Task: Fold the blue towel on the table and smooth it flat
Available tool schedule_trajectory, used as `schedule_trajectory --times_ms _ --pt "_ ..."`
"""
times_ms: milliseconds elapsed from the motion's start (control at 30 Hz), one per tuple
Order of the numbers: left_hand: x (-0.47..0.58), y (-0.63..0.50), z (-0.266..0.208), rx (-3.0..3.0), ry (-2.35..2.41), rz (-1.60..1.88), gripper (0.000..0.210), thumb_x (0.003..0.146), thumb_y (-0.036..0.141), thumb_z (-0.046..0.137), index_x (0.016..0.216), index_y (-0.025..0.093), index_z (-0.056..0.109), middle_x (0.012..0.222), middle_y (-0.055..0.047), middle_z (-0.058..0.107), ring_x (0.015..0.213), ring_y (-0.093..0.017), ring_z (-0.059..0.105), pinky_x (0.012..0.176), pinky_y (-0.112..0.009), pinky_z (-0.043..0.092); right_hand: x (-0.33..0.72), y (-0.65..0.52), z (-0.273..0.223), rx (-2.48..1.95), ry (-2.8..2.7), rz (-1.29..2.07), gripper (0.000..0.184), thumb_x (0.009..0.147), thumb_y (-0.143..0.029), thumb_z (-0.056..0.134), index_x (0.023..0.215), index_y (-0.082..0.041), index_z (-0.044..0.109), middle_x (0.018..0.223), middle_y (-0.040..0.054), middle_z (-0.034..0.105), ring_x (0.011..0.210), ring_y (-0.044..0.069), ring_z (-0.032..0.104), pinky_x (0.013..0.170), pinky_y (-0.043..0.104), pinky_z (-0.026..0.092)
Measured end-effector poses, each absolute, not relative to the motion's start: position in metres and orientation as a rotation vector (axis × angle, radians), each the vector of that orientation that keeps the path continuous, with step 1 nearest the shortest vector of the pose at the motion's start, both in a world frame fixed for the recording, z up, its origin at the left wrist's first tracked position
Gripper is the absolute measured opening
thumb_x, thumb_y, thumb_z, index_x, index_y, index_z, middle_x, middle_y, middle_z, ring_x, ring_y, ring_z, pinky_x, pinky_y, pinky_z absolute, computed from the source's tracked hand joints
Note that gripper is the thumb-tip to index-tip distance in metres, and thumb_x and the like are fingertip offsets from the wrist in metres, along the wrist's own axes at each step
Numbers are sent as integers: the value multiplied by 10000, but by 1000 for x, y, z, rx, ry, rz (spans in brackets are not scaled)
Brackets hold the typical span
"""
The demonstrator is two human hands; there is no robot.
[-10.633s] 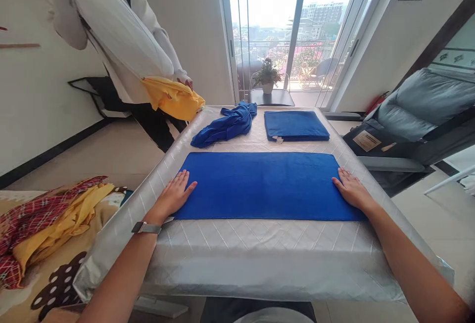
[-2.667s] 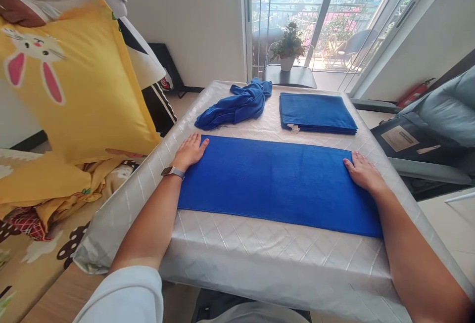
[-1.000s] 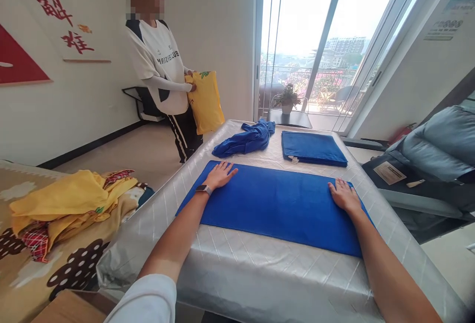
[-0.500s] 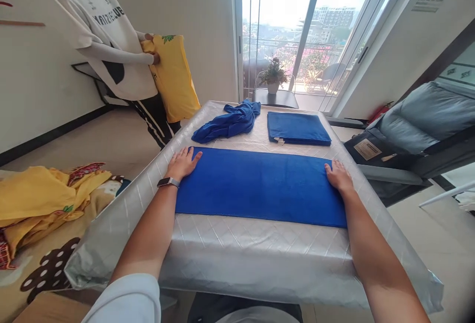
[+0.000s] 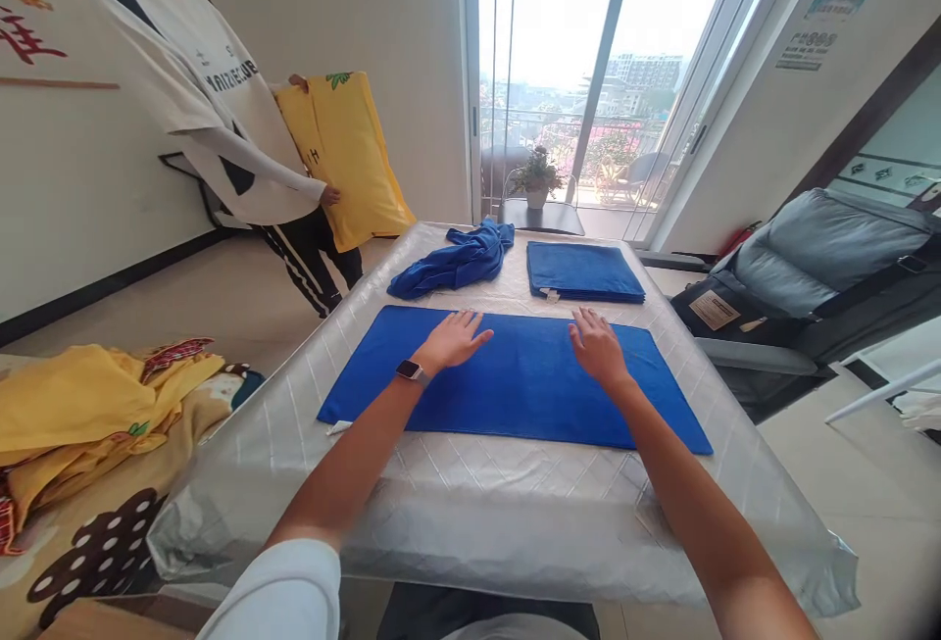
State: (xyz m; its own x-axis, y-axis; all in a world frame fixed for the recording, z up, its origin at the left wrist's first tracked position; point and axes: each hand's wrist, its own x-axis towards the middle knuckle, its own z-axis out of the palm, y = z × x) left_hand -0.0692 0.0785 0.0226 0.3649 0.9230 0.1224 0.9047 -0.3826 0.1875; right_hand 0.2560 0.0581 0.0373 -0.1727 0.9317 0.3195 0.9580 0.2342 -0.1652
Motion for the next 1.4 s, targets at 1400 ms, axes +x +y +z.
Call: schedule_trajectory --times_ms 1400 --pt "-219 98 -17 1946 2300 243 852 1040 662 122 1646 87 288 1723 -165 233 1602 -306 208 1302 -520 153 415 98 -17 -2317 -1965 167 734 1074 -488 168 1643 -44 305 1712 194 272 1587 311 258 1282 528 233"
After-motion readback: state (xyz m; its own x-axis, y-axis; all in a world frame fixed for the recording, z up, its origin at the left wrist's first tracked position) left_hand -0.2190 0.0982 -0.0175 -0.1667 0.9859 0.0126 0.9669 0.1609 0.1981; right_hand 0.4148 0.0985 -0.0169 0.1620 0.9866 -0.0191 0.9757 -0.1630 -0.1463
